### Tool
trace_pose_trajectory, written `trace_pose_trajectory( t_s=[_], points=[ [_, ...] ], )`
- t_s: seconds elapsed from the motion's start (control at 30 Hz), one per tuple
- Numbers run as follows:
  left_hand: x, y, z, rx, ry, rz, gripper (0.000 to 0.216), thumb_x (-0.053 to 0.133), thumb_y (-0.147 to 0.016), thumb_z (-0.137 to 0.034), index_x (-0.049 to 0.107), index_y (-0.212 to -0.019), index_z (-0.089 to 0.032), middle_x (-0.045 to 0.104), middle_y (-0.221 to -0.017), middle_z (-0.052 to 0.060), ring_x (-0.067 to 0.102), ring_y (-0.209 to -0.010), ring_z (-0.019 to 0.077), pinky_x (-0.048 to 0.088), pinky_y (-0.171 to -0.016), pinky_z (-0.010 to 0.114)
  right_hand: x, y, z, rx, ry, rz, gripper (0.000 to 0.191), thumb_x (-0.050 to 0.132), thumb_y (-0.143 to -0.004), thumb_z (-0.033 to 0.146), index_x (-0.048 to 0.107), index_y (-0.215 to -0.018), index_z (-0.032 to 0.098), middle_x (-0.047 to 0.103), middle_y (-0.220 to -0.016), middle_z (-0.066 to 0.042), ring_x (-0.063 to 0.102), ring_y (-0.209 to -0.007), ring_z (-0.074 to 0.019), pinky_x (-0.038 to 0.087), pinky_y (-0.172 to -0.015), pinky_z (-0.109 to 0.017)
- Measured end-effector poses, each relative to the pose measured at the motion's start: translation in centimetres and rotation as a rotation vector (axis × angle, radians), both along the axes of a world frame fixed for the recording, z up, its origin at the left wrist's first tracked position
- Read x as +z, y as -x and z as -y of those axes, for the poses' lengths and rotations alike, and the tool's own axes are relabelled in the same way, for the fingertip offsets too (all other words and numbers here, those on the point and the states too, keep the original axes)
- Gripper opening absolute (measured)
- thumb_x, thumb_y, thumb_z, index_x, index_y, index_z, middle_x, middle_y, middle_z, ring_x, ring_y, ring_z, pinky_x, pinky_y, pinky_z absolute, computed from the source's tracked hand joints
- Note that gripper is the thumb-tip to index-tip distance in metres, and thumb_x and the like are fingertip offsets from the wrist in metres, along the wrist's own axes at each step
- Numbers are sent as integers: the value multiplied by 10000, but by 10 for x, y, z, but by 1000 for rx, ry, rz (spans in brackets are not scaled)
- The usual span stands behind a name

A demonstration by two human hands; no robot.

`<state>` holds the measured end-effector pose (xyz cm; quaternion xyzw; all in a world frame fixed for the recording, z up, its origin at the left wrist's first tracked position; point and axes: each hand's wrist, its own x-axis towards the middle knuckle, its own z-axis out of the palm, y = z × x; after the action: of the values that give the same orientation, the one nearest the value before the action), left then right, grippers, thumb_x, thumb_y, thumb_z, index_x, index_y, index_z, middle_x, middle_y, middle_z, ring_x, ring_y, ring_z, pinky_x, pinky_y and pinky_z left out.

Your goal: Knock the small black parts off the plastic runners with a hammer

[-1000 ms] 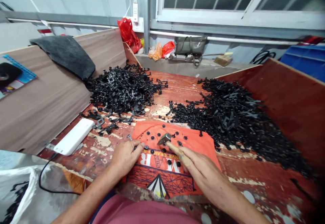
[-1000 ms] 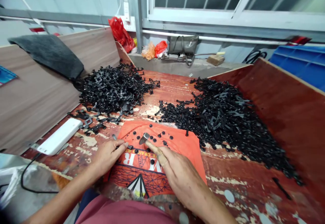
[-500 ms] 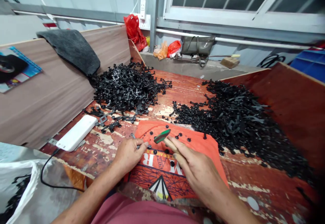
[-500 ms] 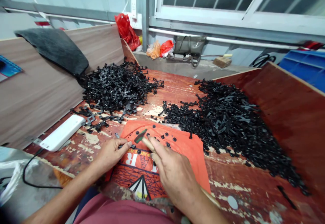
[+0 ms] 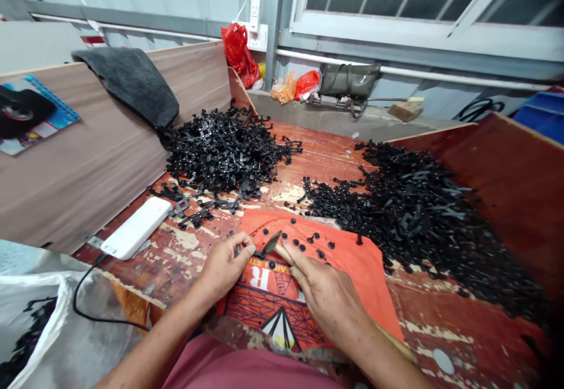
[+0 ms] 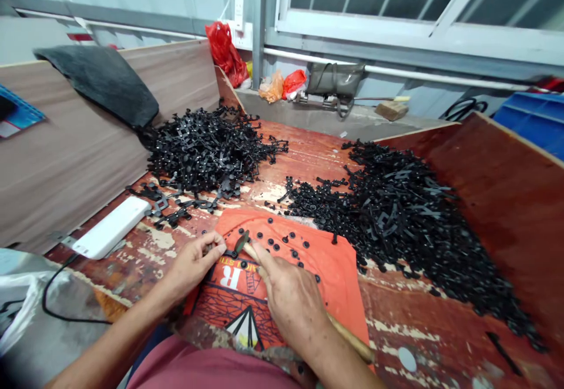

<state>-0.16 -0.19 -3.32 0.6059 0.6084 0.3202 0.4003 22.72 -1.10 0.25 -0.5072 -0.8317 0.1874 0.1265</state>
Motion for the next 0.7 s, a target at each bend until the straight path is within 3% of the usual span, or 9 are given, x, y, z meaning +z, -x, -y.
trace_pose_trajectory(
  t_s=[0.23, 0.37, 0.5, 0.57, 0.7],
  points=[
    [-5, 0, 1, 55, 8, 54, 239, 490, -871, -376, 548, -743, -183, 519, -668, -29, 481, -670, 140, 355, -624, 217, 16, -4, 10, 6, -124, -269, 522, 390, -996, 192, 333, -1499, 318, 625, -1322, -25, 633, -1133, -189, 513, -956, -327],
    [-6, 0, 2, 62, 14, 59, 250, 488, -869, -393, 545, -741, -186, 545, -676, -18, 499, -671, 146, 356, -599, 216, 9, 4, 13, 65, -66, -137, 544, 425, -964, 162, 381, -1474, 346, 725, -1136, -23, 713, -938, -192, 575, -813, -306],
    [-11, 0, 1, 59, 8, 43, 252, 485, -873, -395, 555, -750, -186, 568, -694, -9, 528, -694, 155, 371, -607, 222, 5, 6, 11, 50, -100, -178, 551, 383, -990, 167, 297, -1513, 317, 676, -1244, -44, 671, -1058, -181, 533, -903, -307],
    [-11, 1, 1, 48, -7, 21, 246, 483, -878, -385, 552, -747, -188, 574, -694, -10, 539, -697, 158, 382, -622, 226, 3, 5, 11, 35, -103, -126, 548, 399, -985, 174, 314, -1506, 319, 706, -1182, -48, 693, -1001, -186, 546, -863, -303],
    [0, 2, 4, -24, -36, -51, 239, 418, -920, -368, 586, -873, -204, 641, -841, 20, 591, -824, 191, 436, -765, 269, -4, 9, 12, 27, -53, 76, 563, 453, -962, 181, 344, -1488, 349, 760, -985, -24, 728, -822, -197, 565, -719, -290]
  ],
)
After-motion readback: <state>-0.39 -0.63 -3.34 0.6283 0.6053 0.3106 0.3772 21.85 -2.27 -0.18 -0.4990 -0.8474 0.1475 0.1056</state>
